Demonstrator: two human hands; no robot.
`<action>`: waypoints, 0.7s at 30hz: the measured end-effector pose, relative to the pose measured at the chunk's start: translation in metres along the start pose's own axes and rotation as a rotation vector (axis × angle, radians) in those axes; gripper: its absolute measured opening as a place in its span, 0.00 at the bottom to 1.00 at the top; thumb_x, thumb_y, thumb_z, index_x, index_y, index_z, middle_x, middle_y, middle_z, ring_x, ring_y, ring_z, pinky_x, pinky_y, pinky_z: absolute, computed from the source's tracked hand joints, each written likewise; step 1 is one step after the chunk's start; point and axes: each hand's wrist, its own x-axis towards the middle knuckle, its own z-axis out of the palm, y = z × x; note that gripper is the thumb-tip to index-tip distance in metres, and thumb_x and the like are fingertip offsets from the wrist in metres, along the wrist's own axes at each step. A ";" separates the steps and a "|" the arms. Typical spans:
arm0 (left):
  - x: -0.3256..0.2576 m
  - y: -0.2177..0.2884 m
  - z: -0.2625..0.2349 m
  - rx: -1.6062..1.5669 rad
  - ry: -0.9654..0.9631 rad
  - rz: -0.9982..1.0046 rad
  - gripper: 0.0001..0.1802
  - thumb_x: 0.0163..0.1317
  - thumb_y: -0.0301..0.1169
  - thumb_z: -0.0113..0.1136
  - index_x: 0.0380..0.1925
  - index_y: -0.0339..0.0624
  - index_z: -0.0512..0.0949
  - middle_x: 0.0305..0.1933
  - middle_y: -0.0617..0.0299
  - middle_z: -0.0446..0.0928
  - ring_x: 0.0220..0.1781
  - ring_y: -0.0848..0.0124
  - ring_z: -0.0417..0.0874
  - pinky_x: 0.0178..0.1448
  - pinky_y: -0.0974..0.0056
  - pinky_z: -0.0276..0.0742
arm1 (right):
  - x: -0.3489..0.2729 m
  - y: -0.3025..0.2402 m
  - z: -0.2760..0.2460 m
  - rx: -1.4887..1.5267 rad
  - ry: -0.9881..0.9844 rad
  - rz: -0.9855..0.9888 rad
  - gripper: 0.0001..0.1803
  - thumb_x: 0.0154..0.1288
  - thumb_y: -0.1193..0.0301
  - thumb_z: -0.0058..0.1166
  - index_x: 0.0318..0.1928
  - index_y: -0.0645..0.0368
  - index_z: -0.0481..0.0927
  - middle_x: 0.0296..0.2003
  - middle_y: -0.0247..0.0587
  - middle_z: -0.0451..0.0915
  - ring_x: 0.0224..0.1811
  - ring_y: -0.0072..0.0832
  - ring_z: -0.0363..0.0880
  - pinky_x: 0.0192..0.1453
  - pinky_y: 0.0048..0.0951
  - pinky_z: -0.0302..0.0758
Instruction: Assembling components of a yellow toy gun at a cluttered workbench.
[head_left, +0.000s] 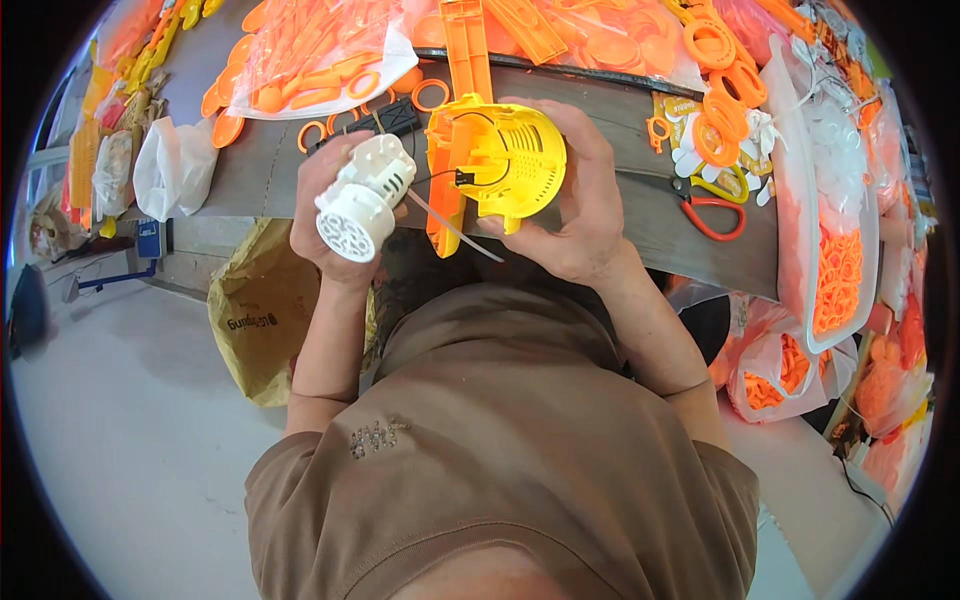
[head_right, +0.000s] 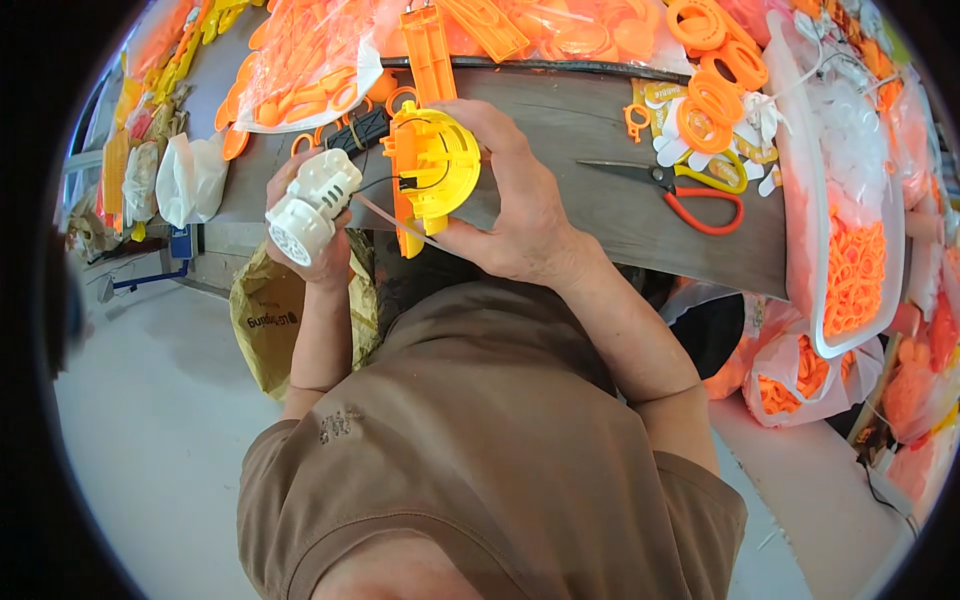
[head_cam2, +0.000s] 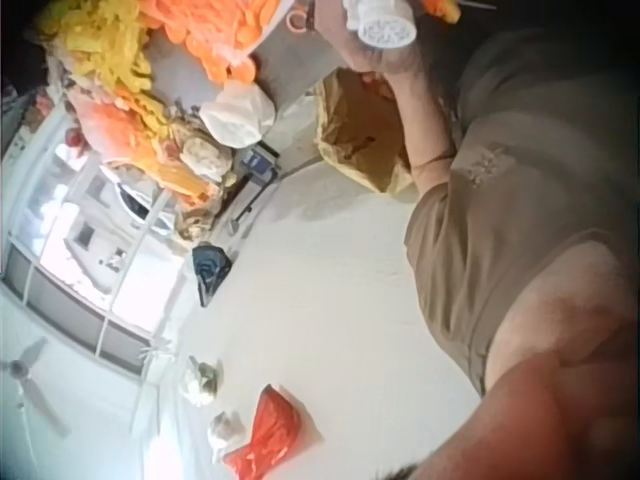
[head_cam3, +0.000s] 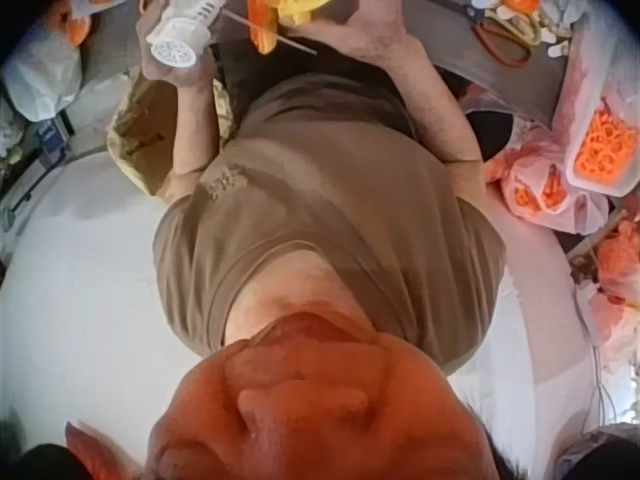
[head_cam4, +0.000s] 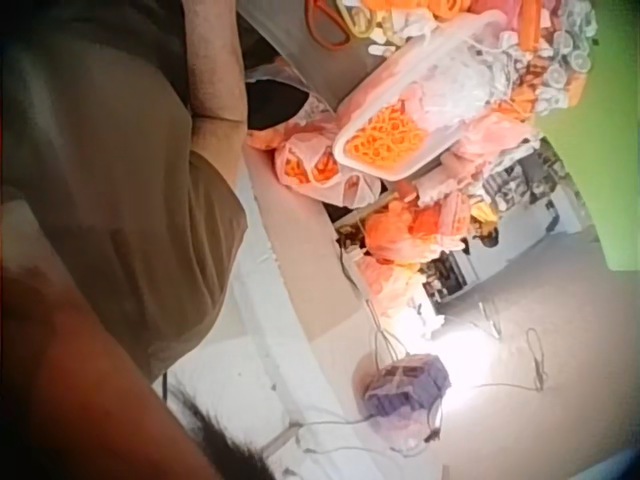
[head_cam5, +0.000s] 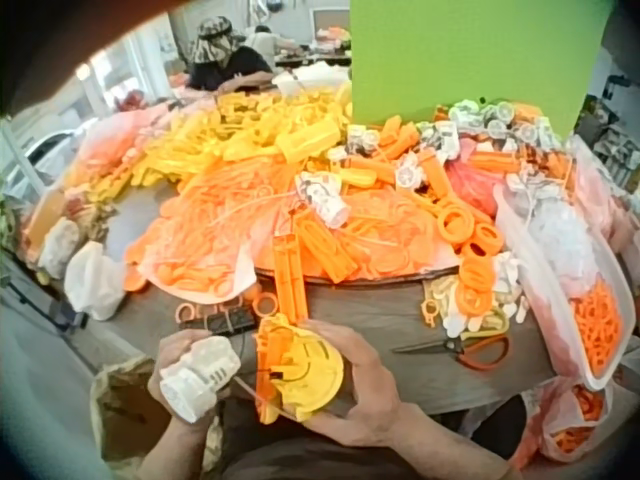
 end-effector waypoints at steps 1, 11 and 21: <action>-0.001 -0.001 -0.001 0.001 0.002 0.002 0.33 0.43 0.32 0.75 0.49 0.33 0.71 0.46 0.44 0.76 0.48 0.57 0.79 0.48 0.60 0.79 | 0.000 -0.001 -0.001 0.003 -0.033 0.052 0.46 0.46 0.82 0.65 0.64 0.64 0.52 0.60 0.51 0.62 0.61 0.36 0.67 0.64 0.36 0.66; 0.003 0.019 0.004 0.163 -0.230 0.380 0.18 0.50 0.24 0.65 0.42 0.34 0.75 0.47 0.38 0.75 0.43 0.52 0.81 0.44 0.57 0.81 | -0.007 0.008 0.001 0.104 0.084 -0.056 0.48 0.45 0.82 0.66 0.64 0.63 0.50 0.61 0.58 0.59 0.63 0.41 0.65 0.64 0.40 0.68; 0.005 0.022 0.018 0.101 -0.300 0.373 0.19 0.44 0.21 0.67 0.41 0.41 0.79 0.47 0.47 0.75 0.41 0.54 0.82 0.42 0.59 0.81 | -0.016 0.008 -0.003 0.159 0.160 -0.011 0.48 0.46 0.83 0.64 0.65 0.62 0.49 0.62 0.54 0.58 0.63 0.39 0.64 0.64 0.38 0.67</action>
